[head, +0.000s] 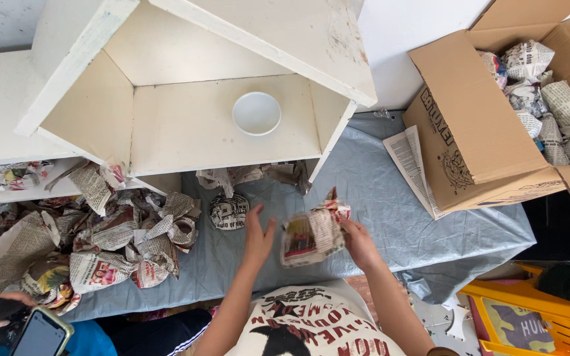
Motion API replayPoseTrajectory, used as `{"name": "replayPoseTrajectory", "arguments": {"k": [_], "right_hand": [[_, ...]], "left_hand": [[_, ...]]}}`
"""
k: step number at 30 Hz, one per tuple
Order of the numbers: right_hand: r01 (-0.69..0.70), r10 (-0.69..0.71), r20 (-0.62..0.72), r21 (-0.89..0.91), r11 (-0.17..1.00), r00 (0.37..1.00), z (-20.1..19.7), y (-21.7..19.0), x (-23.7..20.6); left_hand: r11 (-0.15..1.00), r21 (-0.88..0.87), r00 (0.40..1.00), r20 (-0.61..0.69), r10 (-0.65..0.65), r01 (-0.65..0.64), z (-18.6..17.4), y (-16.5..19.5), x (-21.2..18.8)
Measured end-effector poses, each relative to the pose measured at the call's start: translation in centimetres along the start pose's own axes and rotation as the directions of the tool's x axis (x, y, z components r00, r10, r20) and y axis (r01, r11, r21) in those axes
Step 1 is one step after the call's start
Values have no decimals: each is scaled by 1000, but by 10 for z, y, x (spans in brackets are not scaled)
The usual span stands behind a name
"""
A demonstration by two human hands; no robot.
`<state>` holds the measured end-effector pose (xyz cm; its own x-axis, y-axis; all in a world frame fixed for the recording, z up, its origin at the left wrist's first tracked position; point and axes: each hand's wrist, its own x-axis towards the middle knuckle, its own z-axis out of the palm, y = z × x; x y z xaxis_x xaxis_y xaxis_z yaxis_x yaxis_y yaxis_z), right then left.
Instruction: The person crumples newspaper sheets into balls and places them into a cardboard box. They wrap a glass cup in newspaper, add more crumpled paper around items in the box, and fold the box flaps closed.
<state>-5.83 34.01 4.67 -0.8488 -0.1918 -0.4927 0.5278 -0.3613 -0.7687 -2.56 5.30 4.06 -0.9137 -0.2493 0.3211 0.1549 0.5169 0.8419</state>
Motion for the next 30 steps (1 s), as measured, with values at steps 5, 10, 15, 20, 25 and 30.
{"name": "replayPoseTrajectory", "arguments": {"k": [5, 10, 15, 20, 25, 30], "right_hand": [[4, -17, 123, 110, 994, 992, 31, 11, -2], [-60, 58, 105, 18, 998, 993, 42, 12, -4], [-170, 157, -66, -325, 930, 985, 53, 3, -22], [451, -187, 425, -882, 133, 886, 83, 5, -53], [470, -188, 559, -802, -369, 807, 85, 7, -56], [122, 273, 5, -903, -411, 962, 67, -7, -50]], "left_hand": [[984, 10, 956, 238, 173, -180, -15, 71, -7], [976, -150, 887, 455, -75, 159, -6, 52, -14], [758, -561, 853, 522, 12, 333, 2, -11, -23], [461, -532, 692, 649, -317, 710, 27, -35, -17], [348, -489, 588, 523, -618, 800, 38, -38, 0], [144, -572, 495, 525, -692, 807, 33, -59, -1]]}}
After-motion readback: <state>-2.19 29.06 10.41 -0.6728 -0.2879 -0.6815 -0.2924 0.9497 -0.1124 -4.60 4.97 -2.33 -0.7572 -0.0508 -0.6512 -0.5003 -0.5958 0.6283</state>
